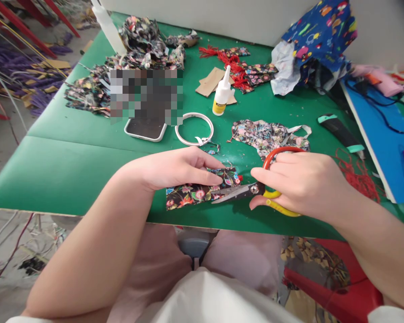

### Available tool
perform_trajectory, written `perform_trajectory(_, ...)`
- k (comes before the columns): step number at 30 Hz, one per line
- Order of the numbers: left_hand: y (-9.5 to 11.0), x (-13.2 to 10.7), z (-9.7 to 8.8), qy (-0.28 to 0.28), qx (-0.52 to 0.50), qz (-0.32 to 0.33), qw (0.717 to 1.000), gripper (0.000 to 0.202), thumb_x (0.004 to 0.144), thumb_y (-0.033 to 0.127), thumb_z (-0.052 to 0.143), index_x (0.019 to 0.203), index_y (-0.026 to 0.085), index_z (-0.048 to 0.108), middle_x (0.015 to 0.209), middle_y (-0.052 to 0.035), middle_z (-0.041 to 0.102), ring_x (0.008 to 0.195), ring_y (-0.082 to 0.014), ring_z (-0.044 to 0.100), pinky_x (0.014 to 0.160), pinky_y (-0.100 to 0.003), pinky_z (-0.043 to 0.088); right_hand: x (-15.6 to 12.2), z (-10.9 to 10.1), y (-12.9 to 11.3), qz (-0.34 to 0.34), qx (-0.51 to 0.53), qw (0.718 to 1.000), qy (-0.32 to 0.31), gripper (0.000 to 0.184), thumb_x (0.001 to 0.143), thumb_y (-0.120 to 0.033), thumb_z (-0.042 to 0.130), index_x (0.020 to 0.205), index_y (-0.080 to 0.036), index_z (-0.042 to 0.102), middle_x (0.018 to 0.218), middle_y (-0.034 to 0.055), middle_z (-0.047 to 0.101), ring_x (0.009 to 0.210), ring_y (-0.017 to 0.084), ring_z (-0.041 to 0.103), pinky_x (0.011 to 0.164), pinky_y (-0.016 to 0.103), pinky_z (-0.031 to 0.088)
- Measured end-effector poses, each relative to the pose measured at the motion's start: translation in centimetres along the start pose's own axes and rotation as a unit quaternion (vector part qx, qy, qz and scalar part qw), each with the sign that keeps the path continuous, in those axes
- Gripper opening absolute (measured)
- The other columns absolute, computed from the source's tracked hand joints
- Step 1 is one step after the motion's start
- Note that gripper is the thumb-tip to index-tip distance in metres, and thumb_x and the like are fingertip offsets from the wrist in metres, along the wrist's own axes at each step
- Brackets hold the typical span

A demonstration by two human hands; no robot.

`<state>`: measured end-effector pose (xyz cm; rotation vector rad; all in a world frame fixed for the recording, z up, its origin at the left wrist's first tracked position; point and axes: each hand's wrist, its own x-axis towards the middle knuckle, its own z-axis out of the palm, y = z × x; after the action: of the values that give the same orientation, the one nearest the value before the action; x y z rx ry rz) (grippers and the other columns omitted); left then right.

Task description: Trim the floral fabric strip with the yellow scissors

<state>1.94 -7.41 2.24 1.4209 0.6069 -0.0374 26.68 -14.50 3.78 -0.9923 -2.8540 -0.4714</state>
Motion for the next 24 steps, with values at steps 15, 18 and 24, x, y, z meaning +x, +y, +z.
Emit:
perform_trajectory(15, 0.0, 0.0, 0.0, 0.003, 0.023, -0.012, 1.0, 0.033, 0.082, 0.039, 0.056, 0.107, 0.02, 0.067, 0.086, 0.0026, 0.067, 0.071, -0.0102, 0.056, 0.061, -0.017, 0.041, -0.1, 0.0, -0.1, 0.019, 0.028, 0.999, 0.001, 0.049, 0.079, -0.062, 0.05, 0.088, -0.015, 0.062, 0.059, 0.0004, 0.053, 0.06, 0.016, 0.049, 0.057, 0.026, 0.032)
perform_trajectory(18, 0.1, 0.1, 0.0, -0.003, 0.016, -0.014, 1.0, 0.032, 0.083, 0.038, 0.055, 0.107, 0.02, 0.067, 0.092, 0.0013, 0.068, 0.077, -0.0123, 0.058, 0.061, -0.017, 0.042, 0.2, -0.1, -0.5, 0.007, 0.021, 1.0, -0.006, 0.057, 0.079, -0.065, 0.048, 0.094, -0.012, 0.061, 0.063, 0.0031, 0.054, 0.065, 0.019, 0.047, 0.061, 0.028, 0.035)
perform_trajectory(24, 0.0, 0.1, 0.1, 0.001, 0.02, -0.008, 1.0, 0.031, 0.082, 0.036, 0.056, 0.108, 0.021, 0.067, 0.103, 0.0022, 0.068, 0.085, -0.0128, 0.06, 0.07, -0.017, 0.046, 0.7, -0.3, -0.9, 0.01, -0.014, 0.999, -0.028, 0.057, 0.078, -0.064, 0.048, 0.095, -0.012, 0.063, 0.061, 0.0041, 0.052, 0.065, 0.02, 0.045, 0.061, 0.03, 0.033)
